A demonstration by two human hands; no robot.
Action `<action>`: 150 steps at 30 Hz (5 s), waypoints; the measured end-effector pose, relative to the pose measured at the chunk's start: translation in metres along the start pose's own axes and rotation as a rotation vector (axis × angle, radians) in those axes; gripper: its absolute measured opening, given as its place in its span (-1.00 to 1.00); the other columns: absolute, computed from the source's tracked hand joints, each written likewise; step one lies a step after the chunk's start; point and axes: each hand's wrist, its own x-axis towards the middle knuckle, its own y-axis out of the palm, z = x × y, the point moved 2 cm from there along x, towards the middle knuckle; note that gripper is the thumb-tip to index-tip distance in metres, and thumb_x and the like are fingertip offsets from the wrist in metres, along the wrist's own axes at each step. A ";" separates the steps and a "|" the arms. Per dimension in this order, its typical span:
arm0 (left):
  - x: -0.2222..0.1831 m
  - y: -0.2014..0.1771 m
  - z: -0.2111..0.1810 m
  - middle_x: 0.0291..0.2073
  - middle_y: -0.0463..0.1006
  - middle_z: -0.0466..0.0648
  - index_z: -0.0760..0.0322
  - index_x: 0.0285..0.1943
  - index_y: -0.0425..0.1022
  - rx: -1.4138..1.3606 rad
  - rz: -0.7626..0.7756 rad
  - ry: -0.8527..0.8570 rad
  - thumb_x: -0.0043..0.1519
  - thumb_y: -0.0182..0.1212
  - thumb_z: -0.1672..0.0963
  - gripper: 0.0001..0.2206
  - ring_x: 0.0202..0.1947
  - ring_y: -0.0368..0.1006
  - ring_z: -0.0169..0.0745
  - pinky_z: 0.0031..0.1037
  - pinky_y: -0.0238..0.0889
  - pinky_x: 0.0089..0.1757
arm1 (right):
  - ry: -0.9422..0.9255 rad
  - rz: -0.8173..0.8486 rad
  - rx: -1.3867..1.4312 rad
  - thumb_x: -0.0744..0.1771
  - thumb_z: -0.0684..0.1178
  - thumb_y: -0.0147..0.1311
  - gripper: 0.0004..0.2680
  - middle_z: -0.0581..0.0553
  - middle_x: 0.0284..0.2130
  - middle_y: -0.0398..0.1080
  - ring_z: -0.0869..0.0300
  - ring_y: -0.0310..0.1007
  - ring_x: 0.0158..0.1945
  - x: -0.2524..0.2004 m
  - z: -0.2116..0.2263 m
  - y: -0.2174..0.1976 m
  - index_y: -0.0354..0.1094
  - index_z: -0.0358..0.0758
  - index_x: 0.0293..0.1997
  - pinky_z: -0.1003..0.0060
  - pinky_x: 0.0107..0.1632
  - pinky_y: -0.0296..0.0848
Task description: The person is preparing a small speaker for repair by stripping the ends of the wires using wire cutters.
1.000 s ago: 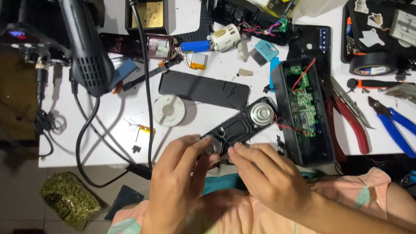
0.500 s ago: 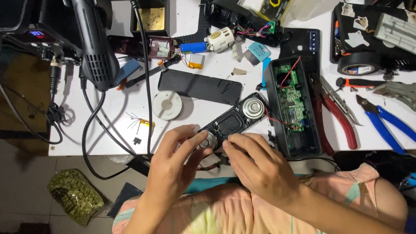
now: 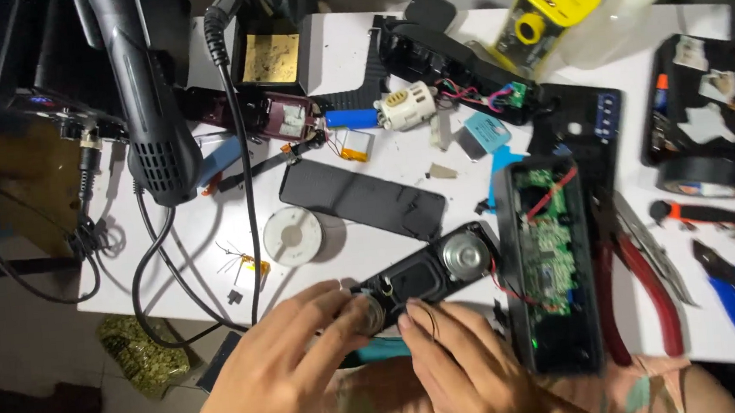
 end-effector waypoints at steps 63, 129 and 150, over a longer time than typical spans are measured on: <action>-0.062 0.077 0.022 0.10 0.74 0.01 0.38 0.14 0.70 -0.445 -0.405 -0.391 0.22 0.62 -0.02 -0.54 0.27 0.59 0.06 -0.14 0.42 0.31 | 0.133 0.536 -0.265 0.37 -0.07 0.34 -0.78 -0.22 -0.38 0.49 0.11 0.51 -0.35 0.082 0.040 0.011 0.56 -0.47 -0.02 0.12 -0.11 0.61; -0.065 0.082 0.033 0.19 0.63 0.14 0.56 0.21 0.60 -0.339 -0.548 -0.157 0.33 0.58 0.03 -0.52 0.24 0.51 0.19 -0.16 0.37 0.20 | -0.025 0.949 -0.426 0.32 -0.12 0.15 -0.72 -0.04 -0.26 0.33 0.08 0.43 -0.35 0.111 0.042 -0.004 0.30 -0.17 0.15 0.07 -0.21 0.47; -0.068 0.084 0.030 0.14 0.57 0.24 0.57 0.29 0.60 -0.275 -0.654 -0.118 0.49 0.32 -0.05 -0.50 0.23 0.47 0.38 0.01 0.41 0.22 | 0.122 0.680 -0.264 0.52 -0.02 0.03 -0.87 -0.10 -0.27 0.47 -0.06 0.63 -0.15 0.104 0.051 0.003 0.49 -0.17 0.08 0.11 -0.08 0.64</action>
